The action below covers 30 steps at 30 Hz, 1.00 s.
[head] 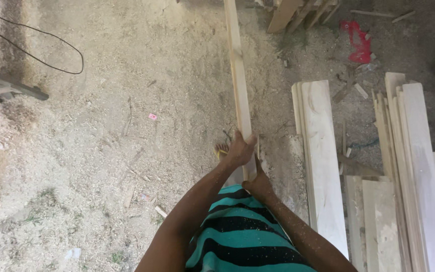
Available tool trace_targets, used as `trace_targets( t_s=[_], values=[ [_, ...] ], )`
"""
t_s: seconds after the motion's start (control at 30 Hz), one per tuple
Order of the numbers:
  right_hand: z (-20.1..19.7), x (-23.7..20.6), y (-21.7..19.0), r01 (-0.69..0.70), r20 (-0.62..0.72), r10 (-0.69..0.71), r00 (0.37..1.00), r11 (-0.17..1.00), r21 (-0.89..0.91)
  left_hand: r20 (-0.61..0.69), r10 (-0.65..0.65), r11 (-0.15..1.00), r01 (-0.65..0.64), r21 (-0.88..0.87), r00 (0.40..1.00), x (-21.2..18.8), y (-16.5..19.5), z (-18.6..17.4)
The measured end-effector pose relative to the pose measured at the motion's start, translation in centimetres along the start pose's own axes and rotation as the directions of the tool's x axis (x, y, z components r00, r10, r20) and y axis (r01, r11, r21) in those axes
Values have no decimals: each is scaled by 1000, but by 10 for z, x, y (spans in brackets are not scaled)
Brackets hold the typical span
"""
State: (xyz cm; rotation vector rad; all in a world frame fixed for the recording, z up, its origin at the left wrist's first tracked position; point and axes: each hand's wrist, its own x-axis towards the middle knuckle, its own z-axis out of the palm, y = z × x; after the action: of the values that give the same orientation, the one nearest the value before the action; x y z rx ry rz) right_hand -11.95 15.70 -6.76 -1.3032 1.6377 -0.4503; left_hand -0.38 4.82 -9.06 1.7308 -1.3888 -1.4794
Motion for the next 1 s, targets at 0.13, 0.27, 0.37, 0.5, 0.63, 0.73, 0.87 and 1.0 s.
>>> trace_targets(
  t_s=[0.13,0.27,0.37,0.5,0.63,0.73,0.87,1.0],
  values=[
    [9,8,-1,63,16,-65,998,994,87,-32,74,997,-74,24,997,3,-3,-6],
    [5,20,-16,58,37,-62,997,993,106,21,-70,997,70,-19,997,11,9,-15],
    [-7,32,-32,-42,138,45,989,999,-19,36,-116,991,118,-60,993,15,20,-20],
    [-27,43,-44,-75,189,107,976,983,-167,-56,-60,998,59,-10,997,21,32,-15],
    [-43,46,-46,-40,180,69,981,986,-162,-58,-87,995,84,-51,995,30,37,-6],
    [-47,48,-48,-69,188,103,977,982,-177,-118,-50,998,47,-29,992,34,37,-2],
    [-43,50,-53,-81,187,109,976,985,-155,-141,-52,998,46,-46,989,38,31,-5],
    [-33,56,-57,-85,199,116,973,984,-155,-170,-19,999,12,-42,985,41,21,-11]
  ],
)
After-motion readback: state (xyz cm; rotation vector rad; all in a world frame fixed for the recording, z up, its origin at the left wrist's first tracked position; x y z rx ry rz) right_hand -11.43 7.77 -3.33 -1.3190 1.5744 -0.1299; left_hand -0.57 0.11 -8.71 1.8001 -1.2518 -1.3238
